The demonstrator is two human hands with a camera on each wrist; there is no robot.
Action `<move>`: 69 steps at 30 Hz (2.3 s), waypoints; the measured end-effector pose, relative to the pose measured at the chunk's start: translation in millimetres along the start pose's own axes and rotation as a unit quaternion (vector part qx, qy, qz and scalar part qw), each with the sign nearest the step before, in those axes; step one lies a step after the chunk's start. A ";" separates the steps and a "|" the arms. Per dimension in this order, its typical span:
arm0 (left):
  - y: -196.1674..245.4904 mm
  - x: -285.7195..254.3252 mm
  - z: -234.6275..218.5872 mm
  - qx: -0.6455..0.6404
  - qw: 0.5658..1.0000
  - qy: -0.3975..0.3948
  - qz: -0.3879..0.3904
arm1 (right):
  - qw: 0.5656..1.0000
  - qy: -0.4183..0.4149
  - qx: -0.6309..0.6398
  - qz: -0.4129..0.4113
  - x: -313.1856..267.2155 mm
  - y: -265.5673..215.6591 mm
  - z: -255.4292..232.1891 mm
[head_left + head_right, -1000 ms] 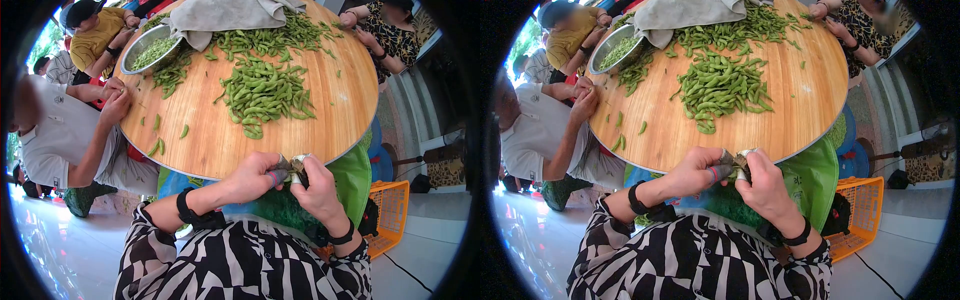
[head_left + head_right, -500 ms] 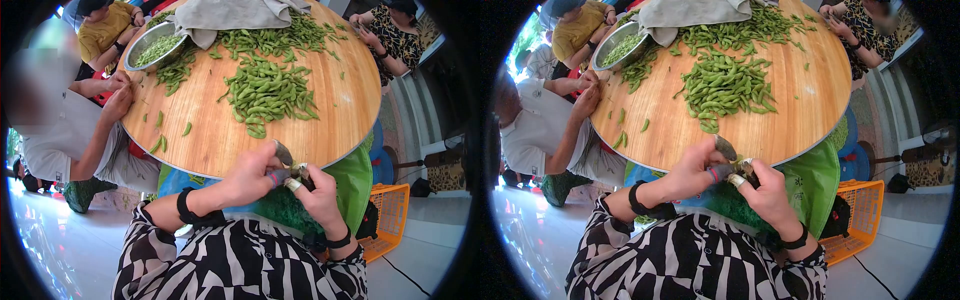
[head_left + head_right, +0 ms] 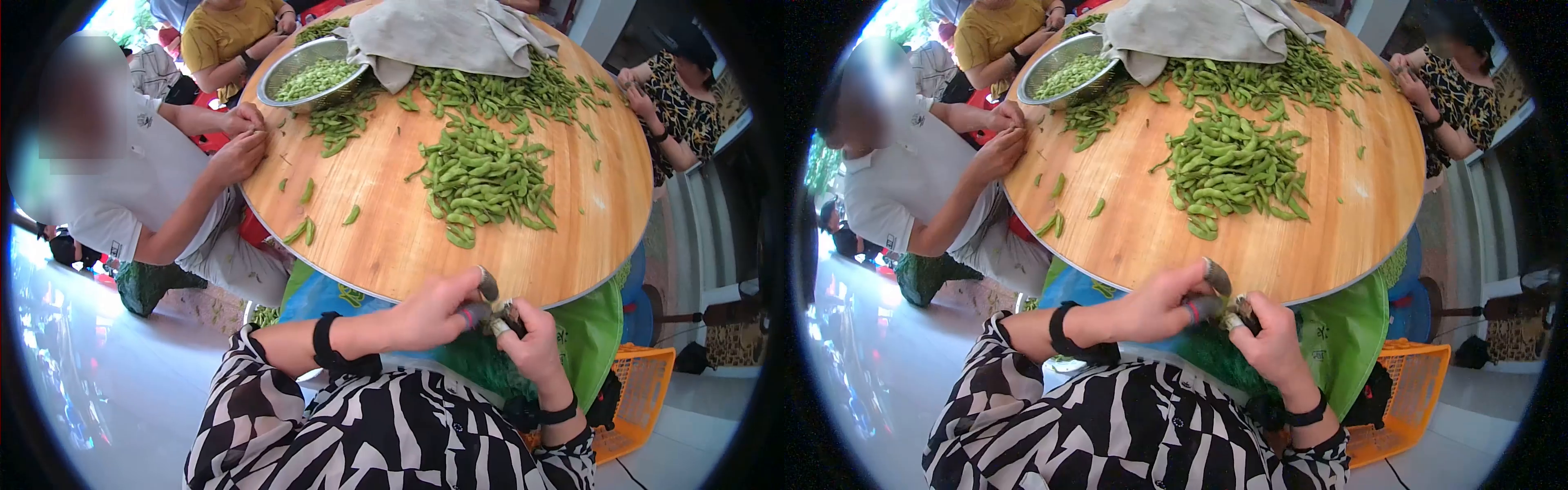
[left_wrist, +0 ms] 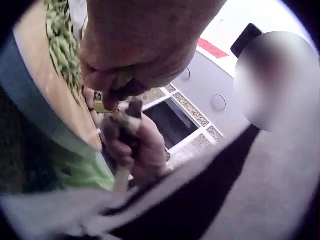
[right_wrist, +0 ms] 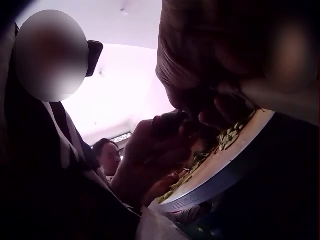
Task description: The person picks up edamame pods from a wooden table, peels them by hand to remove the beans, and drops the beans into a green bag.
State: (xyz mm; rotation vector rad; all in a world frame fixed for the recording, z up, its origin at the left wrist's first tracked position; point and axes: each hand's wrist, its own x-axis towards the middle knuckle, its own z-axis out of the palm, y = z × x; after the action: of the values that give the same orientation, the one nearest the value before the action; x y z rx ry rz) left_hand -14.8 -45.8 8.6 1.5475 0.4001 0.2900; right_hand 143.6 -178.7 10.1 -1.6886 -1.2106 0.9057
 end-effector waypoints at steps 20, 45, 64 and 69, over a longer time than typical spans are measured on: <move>-28.6 -134.0 -212.2 0.724 0.564 0.287 -0.275 | 0.995 -0.076 -0.067 -0.015 -18.6 1.4 -16.3; 17.1 78.6 -84.2 0.084 0.987 0.139 0.022 | 0.970 -0.011 0.231 0.080 -8.3 2.1 -21.0; 8.0 42.8 -17.2 -0.153 0.988 0.020 -0.005 | 0.943 0.008 0.331 0.009 2.8 -15.9 4.2; 9.6 36.6 -9.0 -0.173 0.984 0.039 0.033 | 0.936 0.030 0.352 0.007 3.0 -11.6 6.6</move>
State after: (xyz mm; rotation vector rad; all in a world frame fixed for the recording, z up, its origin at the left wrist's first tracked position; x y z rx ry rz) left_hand 15.1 -22.0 15.9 1.2129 0.3388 0.4486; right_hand 134.5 -172.3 18.1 -1.1290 -0.7013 1.1190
